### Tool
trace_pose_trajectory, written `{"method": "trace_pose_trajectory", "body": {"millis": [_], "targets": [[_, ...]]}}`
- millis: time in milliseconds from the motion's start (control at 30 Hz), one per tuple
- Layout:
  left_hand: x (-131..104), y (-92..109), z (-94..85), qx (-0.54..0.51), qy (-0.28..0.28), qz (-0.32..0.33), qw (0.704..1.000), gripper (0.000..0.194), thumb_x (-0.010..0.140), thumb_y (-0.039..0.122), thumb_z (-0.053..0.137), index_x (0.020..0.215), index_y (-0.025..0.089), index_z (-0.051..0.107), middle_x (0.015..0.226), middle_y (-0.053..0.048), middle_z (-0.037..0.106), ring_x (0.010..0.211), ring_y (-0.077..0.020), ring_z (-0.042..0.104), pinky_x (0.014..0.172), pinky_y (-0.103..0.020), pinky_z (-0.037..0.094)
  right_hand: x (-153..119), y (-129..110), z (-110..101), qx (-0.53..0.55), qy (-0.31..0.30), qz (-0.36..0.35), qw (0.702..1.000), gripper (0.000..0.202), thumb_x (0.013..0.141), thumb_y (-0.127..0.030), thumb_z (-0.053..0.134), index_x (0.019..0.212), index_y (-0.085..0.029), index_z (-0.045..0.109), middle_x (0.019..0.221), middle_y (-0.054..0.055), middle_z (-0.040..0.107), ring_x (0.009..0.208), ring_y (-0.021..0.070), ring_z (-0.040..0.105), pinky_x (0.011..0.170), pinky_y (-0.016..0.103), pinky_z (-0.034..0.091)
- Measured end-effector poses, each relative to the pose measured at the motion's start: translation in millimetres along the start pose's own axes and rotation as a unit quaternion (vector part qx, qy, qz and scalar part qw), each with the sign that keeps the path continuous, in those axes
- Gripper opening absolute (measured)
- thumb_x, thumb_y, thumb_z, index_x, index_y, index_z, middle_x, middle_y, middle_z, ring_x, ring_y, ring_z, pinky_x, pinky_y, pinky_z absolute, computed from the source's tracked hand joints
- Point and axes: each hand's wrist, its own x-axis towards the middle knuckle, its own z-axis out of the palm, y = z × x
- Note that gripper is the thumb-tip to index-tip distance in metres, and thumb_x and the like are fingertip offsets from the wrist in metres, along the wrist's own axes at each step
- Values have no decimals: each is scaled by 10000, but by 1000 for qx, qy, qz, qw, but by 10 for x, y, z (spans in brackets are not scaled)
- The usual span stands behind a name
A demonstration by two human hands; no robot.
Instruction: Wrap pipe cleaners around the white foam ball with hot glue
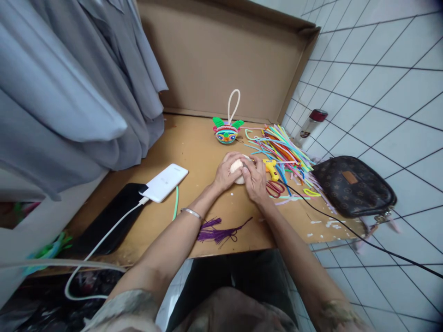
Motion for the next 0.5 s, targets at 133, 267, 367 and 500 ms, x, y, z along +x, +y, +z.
{"method": "trace_pose_trajectory", "body": {"millis": [133,267,367,500], "targets": [[14,-47,-3,-5,6,3,1000,547,951,596,513,1261,168,655,1300,-158,637,1263,-283,603,1137,-495,488,27,-62,39,4,0,16,1000,472,1063,-393,328,1375,-229,642,1394,151,538,1283,281,504,1120,466,423],[23,-69,-8,-2,7,-14,1000,543,939,583,519,1271,174,654,1304,-147,643,1241,-278,611,1130,-487,493,31,-119,68,-1,-5,28,1000,477,1051,-348,324,1396,-213,625,1391,165,541,1286,292,488,1128,488,408],[30,-70,-6,-6,5,-17,1000,544,930,585,519,1263,178,661,1304,-139,651,1249,-275,613,1143,-486,487,35,-116,79,-6,1,32,999,469,1053,-354,325,1372,-218,641,1366,162,550,1257,290,498,1110,484,423],[41,-66,-12,-23,6,-7,1000,508,922,564,531,1232,186,668,1289,-134,661,1251,-271,617,1145,-481,489,31,-80,79,-8,7,20,1000,419,1052,-363,360,1301,-255,680,1328,134,562,1224,272,514,1101,457,435]]}}
